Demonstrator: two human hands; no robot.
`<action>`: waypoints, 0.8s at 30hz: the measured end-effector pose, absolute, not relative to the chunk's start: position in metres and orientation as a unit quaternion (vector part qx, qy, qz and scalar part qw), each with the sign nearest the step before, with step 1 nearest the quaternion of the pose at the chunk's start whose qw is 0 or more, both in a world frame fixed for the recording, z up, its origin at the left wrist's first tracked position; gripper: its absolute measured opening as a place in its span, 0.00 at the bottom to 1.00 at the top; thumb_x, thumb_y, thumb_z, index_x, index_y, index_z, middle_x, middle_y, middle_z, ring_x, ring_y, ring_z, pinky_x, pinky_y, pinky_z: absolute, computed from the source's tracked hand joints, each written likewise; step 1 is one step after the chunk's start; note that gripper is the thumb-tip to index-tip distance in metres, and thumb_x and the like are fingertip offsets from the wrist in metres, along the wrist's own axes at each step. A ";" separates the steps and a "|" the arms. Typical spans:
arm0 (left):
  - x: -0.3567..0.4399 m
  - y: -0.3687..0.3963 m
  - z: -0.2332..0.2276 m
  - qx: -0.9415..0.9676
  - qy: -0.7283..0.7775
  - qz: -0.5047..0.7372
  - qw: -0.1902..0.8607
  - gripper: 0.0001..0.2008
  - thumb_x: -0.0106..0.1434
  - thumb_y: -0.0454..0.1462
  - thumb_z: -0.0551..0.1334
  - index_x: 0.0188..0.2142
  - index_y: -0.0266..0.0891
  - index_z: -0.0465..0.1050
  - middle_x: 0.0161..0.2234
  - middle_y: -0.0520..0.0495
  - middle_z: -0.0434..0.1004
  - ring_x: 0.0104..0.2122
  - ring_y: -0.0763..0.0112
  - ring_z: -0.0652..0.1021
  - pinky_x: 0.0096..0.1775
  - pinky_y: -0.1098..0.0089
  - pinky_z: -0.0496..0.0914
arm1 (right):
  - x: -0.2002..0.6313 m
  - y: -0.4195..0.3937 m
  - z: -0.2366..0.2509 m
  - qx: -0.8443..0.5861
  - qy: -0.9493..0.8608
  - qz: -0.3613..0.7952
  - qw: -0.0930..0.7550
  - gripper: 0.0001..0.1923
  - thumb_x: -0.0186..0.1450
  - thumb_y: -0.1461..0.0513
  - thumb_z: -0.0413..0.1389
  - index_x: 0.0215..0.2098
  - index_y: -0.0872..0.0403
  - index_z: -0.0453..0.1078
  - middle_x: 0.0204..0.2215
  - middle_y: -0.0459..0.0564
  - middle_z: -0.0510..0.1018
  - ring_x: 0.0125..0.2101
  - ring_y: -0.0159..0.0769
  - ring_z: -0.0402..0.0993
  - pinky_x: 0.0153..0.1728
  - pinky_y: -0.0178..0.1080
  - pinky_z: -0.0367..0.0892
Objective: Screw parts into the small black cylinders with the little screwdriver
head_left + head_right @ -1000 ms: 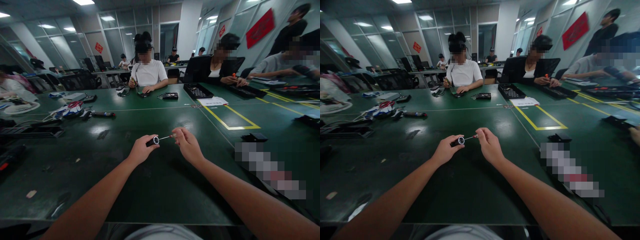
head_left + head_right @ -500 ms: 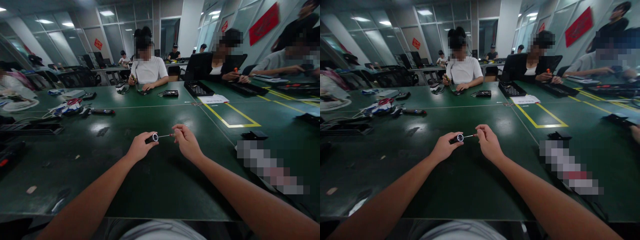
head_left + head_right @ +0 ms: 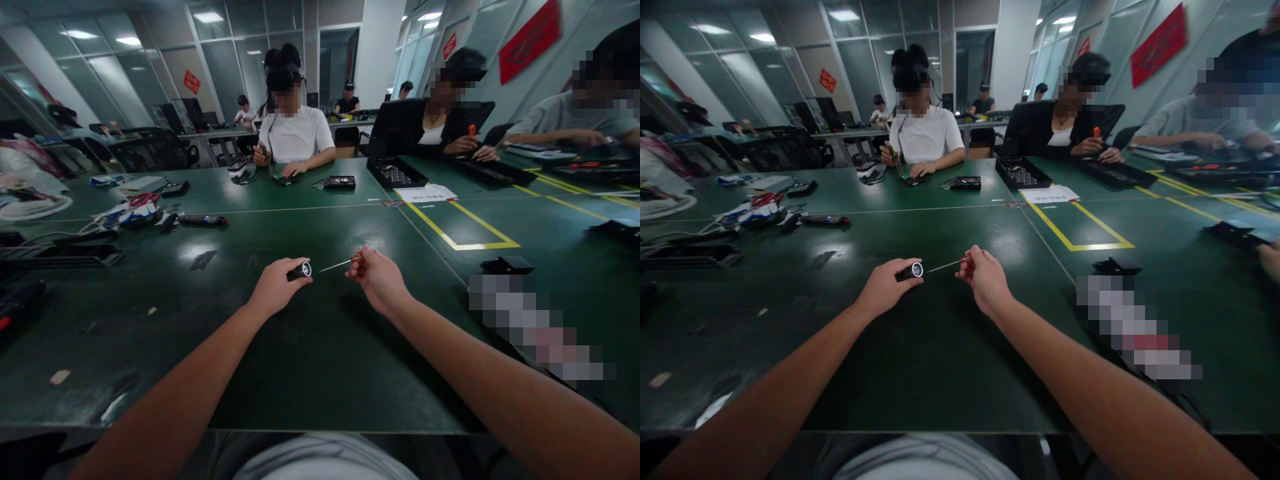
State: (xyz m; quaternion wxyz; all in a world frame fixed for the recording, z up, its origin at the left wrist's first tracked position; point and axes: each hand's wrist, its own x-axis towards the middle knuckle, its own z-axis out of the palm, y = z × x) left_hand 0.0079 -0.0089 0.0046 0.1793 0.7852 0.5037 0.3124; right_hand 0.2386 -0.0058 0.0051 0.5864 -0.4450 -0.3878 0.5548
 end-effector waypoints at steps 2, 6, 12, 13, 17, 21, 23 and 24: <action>0.006 -0.007 0.003 0.780 0.515 0.297 0.194 0.22 0.62 0.42 0.69 0.56 0.48 0.75 0.45 0.47 0.80 0.45 0.60 0.77 0.47 0.59 0.69 | 0.241 -0.004 0.005 -0.446 -0.405 0.538 0.590 0.14 0.67 0.49 0.54 0.32 0.50 0.65 0.24 0.45 0.70 0.24 0.34 0.69 0.32 0.43 0.75; 0.006 -0.007 0.002 0.781 0.512 0.299 0.198 0.22 0.62 0.43 0.69 0.56 0.49 0.75 0.46 0.47 0.80 0.45 0.60 0.77 0.48 0.59 0.69 | 0.237 -0.008 0.004 -0.439 -0.437 0.519 0.590 0.16 0.66 0.48 0.55 0.36 0.51 0.67 0.27 0.45 0.72 0.27 0.33 0.71 0.34 0.41 0.74; 0.010 -0.010 0.002 0.793 0.492 0.297 0.200 0.22 0.61 0.41 0.69 0.55 0.49 0.75 0.47 0.48 0.80 0.47 0.60 0.77 0.50 0.59 0.68 | 0.232 -0.016 0.008 -0.440 -0.521 0.437 0.587 0.15 0.69 0.48 0.53 0.39 0.51 0.67 0.31 0.47 0.76 0.31 0.34 0.74 0.35 0.41 0.73; 0.011 -0.010 0.002 0.796 0.489 0.297 0.198 0.21 0.61 0.41 0.69 0.55 0.48 0.76 0.47 0.48 0.80 0.47 0.60 0.77 0.50 0.59 0.68 | 0.232 -0.018 0.009 -0.445 -0.543 0.414 0.580 0.15 0.69 0.48 0.53 0.39 0.51 0.67 0.31 0.47 0.76 0.31 0.34 0.74 0.36 0.42 0.73; 0.012 -0.010 0.002 0.802 0.481 0.299 0.193 0.21 0.61 0.41 0.70 0.54 0.48 0.76 0.46 0.48 0.80 0.46 0.60 0.77 0.50 0.60 0.69 | 0.233 -0.025 0.016 -0.472 -0.605 0.334 0.547 0.14 0.72 0.50 0.49 0.39 0.51 0.67 0.30 0.47 0.77 0.30 0.35 0.74 0.37 0.42 0.70; 0.012 -0.011 0.004 0.801 0.481 0.298 0.194 0.22 0.61 0.41 0.70 0.54 0.48 0.76 0.46 0.47 0.80 0.46 0.60 0.77 0.49 0.60 0.69 | 0.232 -0.029 0.020 -0.477 -0.633 0.293 0.534 0.12 0.73 0.52 0.48 0.39 0.50 0.66 0.30 0.47 0.77 0.30 0.36 0.75 0.36 0.41 0.69; 0.012 -0.011 0.004 0.805 0.478 0.293 0.194 0.21 0.61 0.41 0.70 0.54 0.48 0.76 0.46 0.47 0.80 0.46 0.60 0.77 0.50 0.59 0.69 | 0.232 -0.030 0.020 -0.471 -0.647 0.286 0.526 0.11 0.73 0.53 0.48 0.39 0.50 0.66 0.29 0.47 0.77 0.30 0.36 0.75 0.36 0.41 0.68; 0.012 -0.011 0.005 0.808 0.476 0.289 0.193 0.21 0.61 0.41 0.70 0.54 0.48 0.76 0.46 0.47 0.80 0.46 0.59 0.77 0.50 0.59 0.69 | 0.232 -0.030 0.021 -0.470 -0.655 0.281 0.521 0.11 0.73 0.53 0.48 0.39 0.50 0.66 0.29 0.47 0.77 0.31 0.37 0.75 0.36 0.41 0.68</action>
